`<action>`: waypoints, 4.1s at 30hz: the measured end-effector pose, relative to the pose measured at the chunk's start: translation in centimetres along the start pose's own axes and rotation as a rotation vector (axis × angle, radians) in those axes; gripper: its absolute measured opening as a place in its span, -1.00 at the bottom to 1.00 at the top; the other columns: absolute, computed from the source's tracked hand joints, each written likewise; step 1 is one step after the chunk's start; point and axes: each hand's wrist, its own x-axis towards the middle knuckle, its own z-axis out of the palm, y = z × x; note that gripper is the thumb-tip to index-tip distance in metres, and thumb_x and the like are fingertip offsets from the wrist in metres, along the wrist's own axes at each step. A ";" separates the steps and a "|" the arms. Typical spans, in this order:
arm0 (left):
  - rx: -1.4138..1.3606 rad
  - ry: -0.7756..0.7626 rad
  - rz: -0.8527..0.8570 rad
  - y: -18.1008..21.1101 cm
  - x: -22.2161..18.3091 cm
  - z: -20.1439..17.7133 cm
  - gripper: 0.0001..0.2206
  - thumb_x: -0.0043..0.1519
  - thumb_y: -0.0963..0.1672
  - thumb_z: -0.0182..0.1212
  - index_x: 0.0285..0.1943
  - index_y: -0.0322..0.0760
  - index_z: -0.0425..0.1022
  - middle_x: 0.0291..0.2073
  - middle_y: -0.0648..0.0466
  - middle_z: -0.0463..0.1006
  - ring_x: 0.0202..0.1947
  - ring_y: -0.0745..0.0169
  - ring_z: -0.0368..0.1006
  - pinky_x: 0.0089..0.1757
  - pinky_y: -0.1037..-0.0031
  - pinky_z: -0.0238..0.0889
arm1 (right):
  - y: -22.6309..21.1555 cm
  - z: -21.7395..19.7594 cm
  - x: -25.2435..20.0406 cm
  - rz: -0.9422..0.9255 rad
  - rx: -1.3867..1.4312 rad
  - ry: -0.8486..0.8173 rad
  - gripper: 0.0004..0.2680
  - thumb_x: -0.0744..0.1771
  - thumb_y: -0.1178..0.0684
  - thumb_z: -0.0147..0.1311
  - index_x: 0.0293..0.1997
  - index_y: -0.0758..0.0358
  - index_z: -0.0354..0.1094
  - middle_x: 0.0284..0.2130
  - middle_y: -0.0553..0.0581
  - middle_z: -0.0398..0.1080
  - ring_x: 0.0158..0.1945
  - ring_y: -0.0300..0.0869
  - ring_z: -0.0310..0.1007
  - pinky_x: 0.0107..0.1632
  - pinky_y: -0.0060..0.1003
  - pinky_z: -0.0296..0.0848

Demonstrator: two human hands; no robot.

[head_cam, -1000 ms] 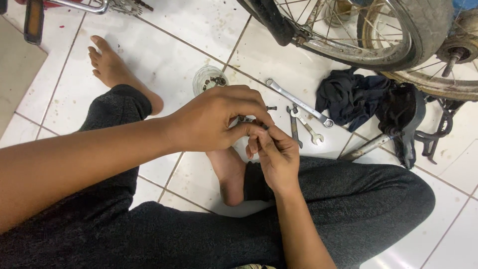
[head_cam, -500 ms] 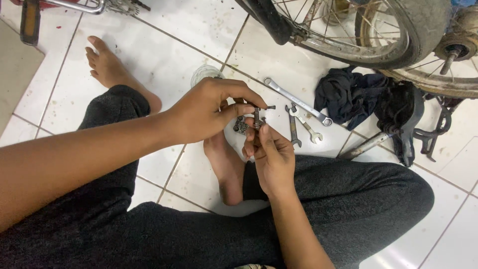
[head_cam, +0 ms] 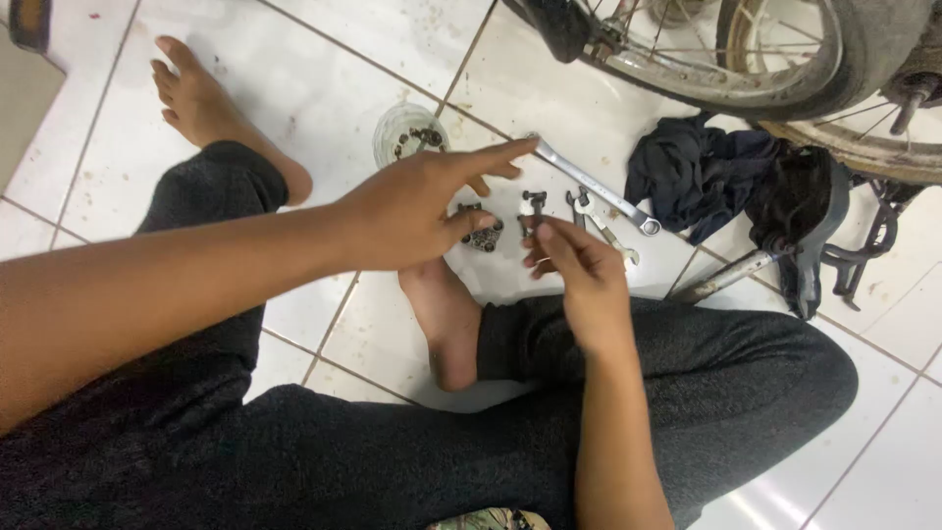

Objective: The person removes bolts from a BMX bicycle handlebar stem by hand, then sits on the floor sorting and handling small bolts and bearing balls, placing them into a small bowl and working the stem clamp plate on their lap.

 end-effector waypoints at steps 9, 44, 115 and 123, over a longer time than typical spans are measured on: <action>0.164 -0.346 -0.584 -6.9 0.0 -0.7 -0.66 0.31 -0.03 0.13 0.25 -0.09 0.52 0.07 -0.04 0.62 0.18 -0.18 0.47 0.14 0.02 0.26 | 7.3 -2.4 2.8 0.266 -0.797 0.022 -0.79 0.39 0.05 0.12 0.05 0.35 0.53 -0.28 0.30 0.58 -0.27 -0.03 0.63 -0.24 -0.19 0.57; 0.169 -0.438 -0.640 -6.7 1.2 -0.8 -0.60 0.20 -0.02 0.06 0.18 -0.13 0.59 -0.31 -0.04 0.70 -0.13 -0.07 0.61 -0.01 0.15 0.39 | 7.1 0.4 4.4 -0.260 -0.894 0.219 -0.85 0.41 -0.04 0.18 -0.18 0.21 0.45 -0.38 0.12 0.43 -0.30 0.03 0.57 -0.29 -0.05 0.54; -0.425 -0.157 -0.391 -3.9 1.6 2.1 -0.81 0.32 -0.17 0.10 -0.02 -0.38 0.60 -0.34 -0.10 0.70 -0.29 0.17 0.66 -0.44 0.53 0.44 | 1.0 4.1 -0.5 -0.595 -0.182 0.217 -0.92 0.32 0.23 0.27 -0.14 0.36 0.53 -0.50 0.16 0.48 -0.49 -0.18 0.43 -0.39 -0.28 0.42; -0.447 -0.160 -0.342 -4.3 1.5 2.2 -0.78 0.28 -0.17 0.14 0.03 -0.41 0.58 -0.31 -0.18 0.68 -0.30 0.13 0.65 -0.47 0.52 0.47 | 1.0 3.9 -0.4 -0.705 -0.289 0.231 -0.92 0.30 0.21 0.31 -0.17 0.33 0.54 -0.48 0.14 0.51 -0.53 -0.12 0.43 -0.44 -0.27 0.43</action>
